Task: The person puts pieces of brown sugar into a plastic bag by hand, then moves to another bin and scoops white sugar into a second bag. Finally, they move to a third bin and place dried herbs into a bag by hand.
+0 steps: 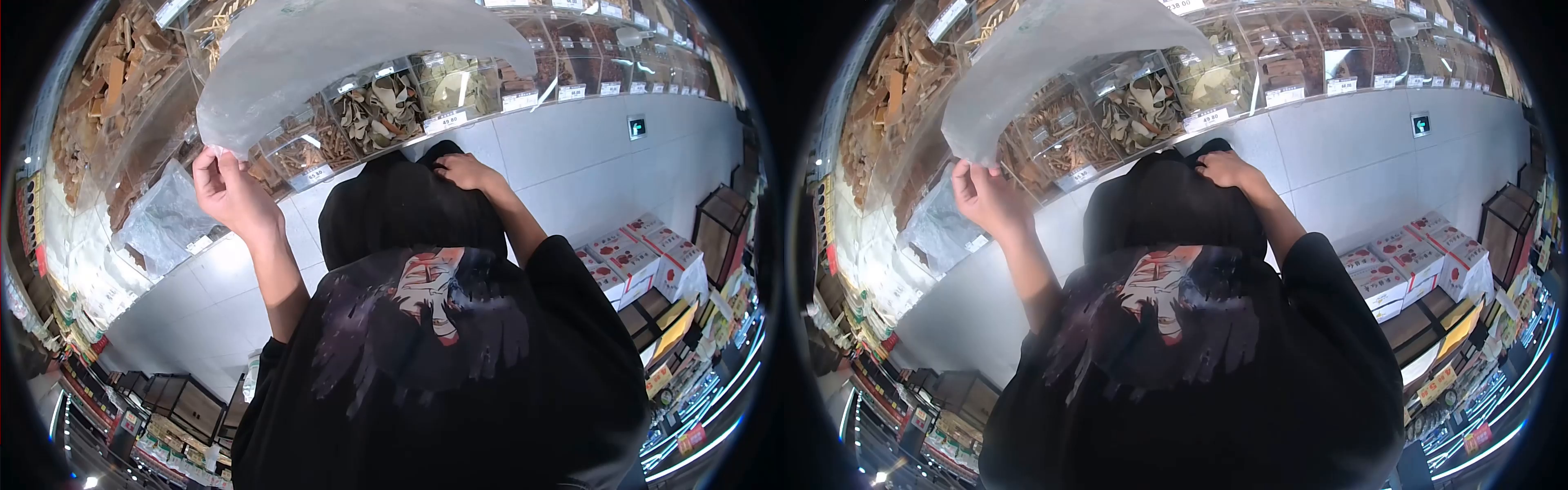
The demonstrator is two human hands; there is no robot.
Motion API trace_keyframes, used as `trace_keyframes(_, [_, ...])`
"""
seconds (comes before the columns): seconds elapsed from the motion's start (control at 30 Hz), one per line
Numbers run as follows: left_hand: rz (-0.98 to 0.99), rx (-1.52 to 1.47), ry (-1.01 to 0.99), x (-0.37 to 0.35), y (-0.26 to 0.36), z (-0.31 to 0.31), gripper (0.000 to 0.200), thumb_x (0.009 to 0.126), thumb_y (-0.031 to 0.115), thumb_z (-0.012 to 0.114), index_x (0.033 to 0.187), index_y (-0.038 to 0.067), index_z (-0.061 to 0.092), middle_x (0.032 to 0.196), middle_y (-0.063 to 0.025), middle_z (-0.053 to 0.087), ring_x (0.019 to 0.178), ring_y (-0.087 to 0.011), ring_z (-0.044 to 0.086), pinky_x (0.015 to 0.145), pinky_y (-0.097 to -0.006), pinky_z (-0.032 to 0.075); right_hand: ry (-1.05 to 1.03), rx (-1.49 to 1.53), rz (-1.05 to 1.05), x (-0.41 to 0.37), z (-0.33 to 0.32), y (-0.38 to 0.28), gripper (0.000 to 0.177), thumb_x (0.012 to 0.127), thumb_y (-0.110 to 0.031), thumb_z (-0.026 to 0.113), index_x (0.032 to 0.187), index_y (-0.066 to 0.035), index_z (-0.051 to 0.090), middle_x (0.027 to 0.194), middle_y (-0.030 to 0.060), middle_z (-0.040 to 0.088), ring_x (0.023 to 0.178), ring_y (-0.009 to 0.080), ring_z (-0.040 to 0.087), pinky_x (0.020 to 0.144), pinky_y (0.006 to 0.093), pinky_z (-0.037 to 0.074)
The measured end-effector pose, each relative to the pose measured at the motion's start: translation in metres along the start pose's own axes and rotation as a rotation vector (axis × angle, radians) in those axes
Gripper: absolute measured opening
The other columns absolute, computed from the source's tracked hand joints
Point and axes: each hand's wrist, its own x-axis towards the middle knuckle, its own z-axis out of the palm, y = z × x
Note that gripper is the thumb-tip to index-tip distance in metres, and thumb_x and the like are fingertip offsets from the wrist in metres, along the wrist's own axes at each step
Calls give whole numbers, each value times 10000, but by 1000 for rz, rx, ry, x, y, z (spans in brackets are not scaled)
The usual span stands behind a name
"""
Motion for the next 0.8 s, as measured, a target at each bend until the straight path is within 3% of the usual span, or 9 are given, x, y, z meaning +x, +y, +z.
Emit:
trace_keyframes(0.13, [-11, -55, 33, -14, 5, 1, 61, 942, 6, 548, 992, 21, 579, 894, -27, 599, 739, -73, 484, 666, -228, 387, -80, 26, 8, -8, -3, 4, 486, 980, -388, 409, 1303, -68, 581, 1356, 153, 561, 1264, 333, 510, 1061, 454, 369])
trace_keyframes(0.33, [-36, -110, 96, -47, 15, 4, 68, 977, 40, 497, 1021, 12, 540, 934, -67, 600, 775, -105, 541, 715, -297, 489, -50, 13, -13, -26, 22, 27, 487, 978, -393, 405, 1291, -70, 591, 1351, 147, 565, 1249, 335, 520, 1043, 426, 399])
trace_keyframes(0.43, [55, -115, 94, -60, 11, -15, 122, 1002, 79, 453, 1097, 13, 492, 983, -107, 607, 824, -159, 590, 737, -335, 530, -63, 77, -17, -42, 40, 47, 476, 973, -381, 426, 1262, -49, 607, 1321, 158, 584, 1231, 344, 532, 1036, 421, 405])
trace_keyframes(0.5, [63, -103, 154, -76, 20, -25, 208, 1029, 143, 376, 1180, 9, 428, 1099, -166, 600, 948, -255, 644, 719, -315, 525, -121, 217, -37, -47, 57, 73, 456, 975, -352, 438, 1254, -34, 608, 1313, 174, 579, 1230, 342, 527, 1038, 399, 403])
trace_keyframes(0.63, [-67, -169, 393, -115, 22, -105, 285, 1046, 204, 358, 1174, -27, 464, 1169, -161, 579, 1003, -282, 645, 711, -300, 514, -114, 302, 0, -75, 88, 111, 418, 955, -336, 481, 1144, -3, 649, 1220, 208, 617, 1154, 353, 573, 988, 386, 444])
trace_keyframes(0.7, [-128, -82, 434, -155, 11, -149, 337, 1046, 227, 361, 1204, -49, 472, 1163, -148, 580, 1016, -258, 626, 719, -298, 507, -55, 241, 50, -78, 114, 141, 419, 918, -340, 515, 1098, 15, 646, 1135, 241, 643, 1079, 383, 607, 942, 432, 471])
trace_keyframes(0.8, [-267, 135, 276, -232, -39, -234, 405, 1046, 284, 386, 1271, -47, 447, 1169, -148, 570, 1034, -235, 599, 733, -287, 479, -17, 170, 125, -76, 152, 181, 412, 881, -333, 542, 1041, 33, 641, 1074, 263, 660, 1023, 406, 632, 909, 473, 490])
